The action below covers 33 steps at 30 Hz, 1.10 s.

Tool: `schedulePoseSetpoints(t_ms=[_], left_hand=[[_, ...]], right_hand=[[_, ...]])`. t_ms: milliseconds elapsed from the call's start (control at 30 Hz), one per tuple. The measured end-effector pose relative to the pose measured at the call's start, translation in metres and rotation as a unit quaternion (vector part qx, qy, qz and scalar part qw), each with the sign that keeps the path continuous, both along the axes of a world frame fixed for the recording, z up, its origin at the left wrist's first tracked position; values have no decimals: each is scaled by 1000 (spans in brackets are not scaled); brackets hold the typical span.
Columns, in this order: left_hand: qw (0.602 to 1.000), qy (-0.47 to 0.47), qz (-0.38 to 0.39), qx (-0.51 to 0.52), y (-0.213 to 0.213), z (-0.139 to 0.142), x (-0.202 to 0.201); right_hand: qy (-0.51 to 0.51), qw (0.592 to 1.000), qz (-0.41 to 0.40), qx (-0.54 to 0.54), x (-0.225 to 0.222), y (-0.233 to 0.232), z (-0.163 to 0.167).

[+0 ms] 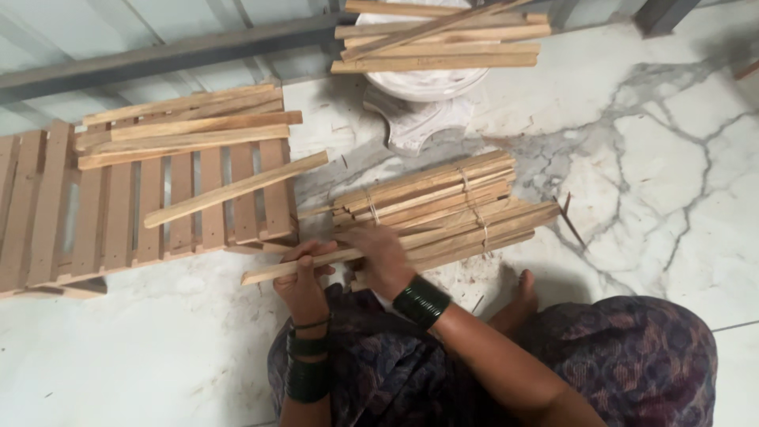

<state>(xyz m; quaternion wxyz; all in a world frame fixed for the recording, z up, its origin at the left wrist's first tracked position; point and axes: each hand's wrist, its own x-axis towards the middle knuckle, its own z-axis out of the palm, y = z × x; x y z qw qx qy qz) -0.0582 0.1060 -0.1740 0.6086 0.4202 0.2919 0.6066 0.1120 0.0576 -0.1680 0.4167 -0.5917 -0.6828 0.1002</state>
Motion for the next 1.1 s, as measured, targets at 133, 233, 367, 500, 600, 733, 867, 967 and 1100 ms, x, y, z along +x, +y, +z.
schedulePoseSetpoints(t_ms=[133, 233, 367, 500, 600, 733, 867, 967, 1100], left_hand=[[1000, 1, 8, -8, 0, -4, -5], [999, 13, 29, -37, 0, -9, -5], [998, 21, 48, -39, 4, -13, 1], [998, 42, 33, -11, 8, -9, 5], [1000, 24, 7, 8, 4, -3, 4], [1000, 2, -12, -3, -3, 3, -1], [999, -21, -3, -31, -2, 7, 0], [999, -12, 10, -39, -1, 12, 5], [999, 7, 17, -32, 0, 21, 10]], right_hand=[[1, 999, 17, -30, -14, 2, 21], [-27, 998, -49, 40, 19, -10, 6], [-33, 993, -112, -36, 75, -20, -24], [2, 988, -139, -61, 65, -15, -25], [-21, 998, -56, -2, 22, -4, -5], [-5, 1000, -15, -20, -10, -3, 11], [-33, 998, -45, 24, 22, -9, -4], [-60, 991, -114, -39, 63, -22, -21], [-41, 988, -133, -63, 67, -20, -20]])
